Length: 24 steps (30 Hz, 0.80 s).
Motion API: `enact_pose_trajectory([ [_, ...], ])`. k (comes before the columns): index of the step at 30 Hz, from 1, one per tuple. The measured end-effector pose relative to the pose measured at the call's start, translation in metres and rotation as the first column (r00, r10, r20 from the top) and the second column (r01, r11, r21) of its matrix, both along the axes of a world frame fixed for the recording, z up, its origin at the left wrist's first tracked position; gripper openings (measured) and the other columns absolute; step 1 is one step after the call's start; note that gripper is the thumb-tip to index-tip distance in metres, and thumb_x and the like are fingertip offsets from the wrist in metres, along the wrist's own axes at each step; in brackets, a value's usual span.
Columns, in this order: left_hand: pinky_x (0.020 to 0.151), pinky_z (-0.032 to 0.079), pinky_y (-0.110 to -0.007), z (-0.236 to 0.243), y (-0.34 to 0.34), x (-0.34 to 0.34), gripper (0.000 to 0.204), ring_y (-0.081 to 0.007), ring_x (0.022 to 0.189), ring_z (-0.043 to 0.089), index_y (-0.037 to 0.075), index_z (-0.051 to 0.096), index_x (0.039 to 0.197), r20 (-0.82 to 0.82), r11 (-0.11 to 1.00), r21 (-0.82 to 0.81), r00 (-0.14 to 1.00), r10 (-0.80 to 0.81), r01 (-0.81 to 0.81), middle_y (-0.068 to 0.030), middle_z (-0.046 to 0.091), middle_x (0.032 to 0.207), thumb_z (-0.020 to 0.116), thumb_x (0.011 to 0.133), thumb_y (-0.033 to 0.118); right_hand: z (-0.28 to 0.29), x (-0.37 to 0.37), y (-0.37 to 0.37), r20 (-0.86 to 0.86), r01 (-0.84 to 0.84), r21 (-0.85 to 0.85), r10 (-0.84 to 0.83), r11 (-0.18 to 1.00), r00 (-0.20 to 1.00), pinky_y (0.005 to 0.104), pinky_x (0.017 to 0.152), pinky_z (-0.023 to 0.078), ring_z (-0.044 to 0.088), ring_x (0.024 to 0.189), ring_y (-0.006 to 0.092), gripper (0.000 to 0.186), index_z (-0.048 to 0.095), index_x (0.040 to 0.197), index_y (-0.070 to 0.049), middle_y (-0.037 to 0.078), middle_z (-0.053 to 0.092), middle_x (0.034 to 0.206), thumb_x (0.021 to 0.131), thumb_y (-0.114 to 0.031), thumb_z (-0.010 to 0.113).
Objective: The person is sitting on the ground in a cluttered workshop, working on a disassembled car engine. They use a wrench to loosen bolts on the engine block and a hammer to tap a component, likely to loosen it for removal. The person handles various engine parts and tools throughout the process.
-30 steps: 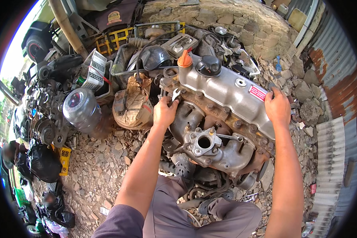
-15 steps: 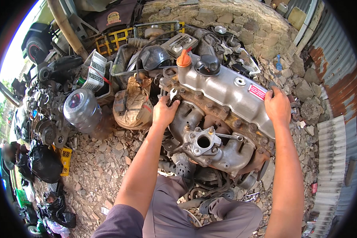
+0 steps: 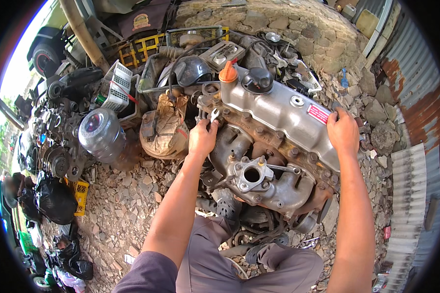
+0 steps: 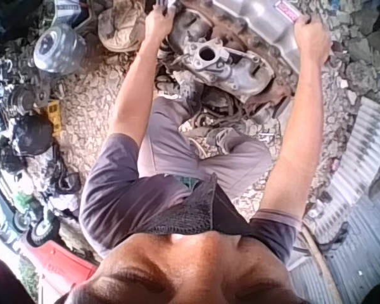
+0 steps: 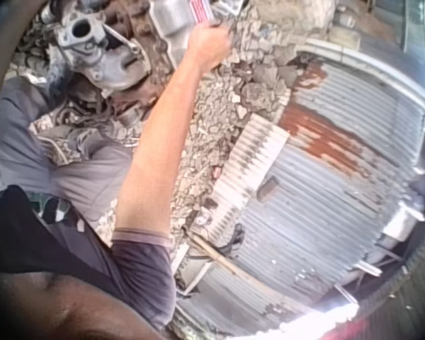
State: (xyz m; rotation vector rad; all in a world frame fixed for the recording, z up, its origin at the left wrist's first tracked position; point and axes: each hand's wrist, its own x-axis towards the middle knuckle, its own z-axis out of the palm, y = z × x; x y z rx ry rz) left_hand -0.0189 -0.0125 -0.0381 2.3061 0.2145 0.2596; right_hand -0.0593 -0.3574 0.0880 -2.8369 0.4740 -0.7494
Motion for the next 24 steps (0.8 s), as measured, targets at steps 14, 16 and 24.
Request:
enact_pose_trajectory([
  [14, 0.090, 0.049, -0.040, 0.012, -0.005, -0.006, 0.054, -0.0357, 0.103, 0.065, -0.004, 0.061, 0.119, -0.030, 0.997, -0.071, 0.999, -0.017, 0.015, -0.0246, 0.068, 0.106, 0.067, 0.085, 0.037, -0.001, 0.000, -0.002, 0.013, -0.011, -0.014, 0.011, 1.000, 1.000, 0.0482, 0.088, 0.050, 0.063, 0.098, 0.0413, 0.036, 0.067, 0.112, -0.002, 0.023, 0.066, 0.109, 0.089, -0.024, 0.049],
  [16, 0.091, 0.049, -0.040, 0.011, -0.005, -0.004, 0.054, -0.0361, 0.104, 0.065, -0.005, 0.061, 0.119, -0.039, 0.995, -0.102, 0.999, -0.017, 0.013, -0.0252, 0.068, 0.107, 0.067, 0.085, 0.037, 0.001, -0.001, 0.001, 0.004, 0.000, 0.000, 0.000, 1.000, 1.000, 0.0481, 0.088, 0.050, 0.063, 0.099, 0.0412, 0.036, 0.067, 0.113, -0.002, 0.023, 0.066, 0.109, 0.090, -0.024, 0.049],
  [24, 0.092, 0.047, -0.046, 0.000, -0.002, 0.000, 0.055, -0.0430, 0.105, 0.062, -0.006, 0.061, 0.117, -0.048, 0.999, -0.044, 0.998, -0.029, 0.027, -0.0291, 0.065, 0.108, 0.053, 0.094, 0.044, 0.001, 0.000, 0.000, -0.020, 0.009, 0.005, -0.009, 1.000, 1.000, 0.0476, 0.089, 0.049, 0.063, 0.101, 0.0407, 0.037, 0.067, 0.113, -0.003, 0.023, 0.066, 0.111, 0.090, -0.025, 0.048],
])
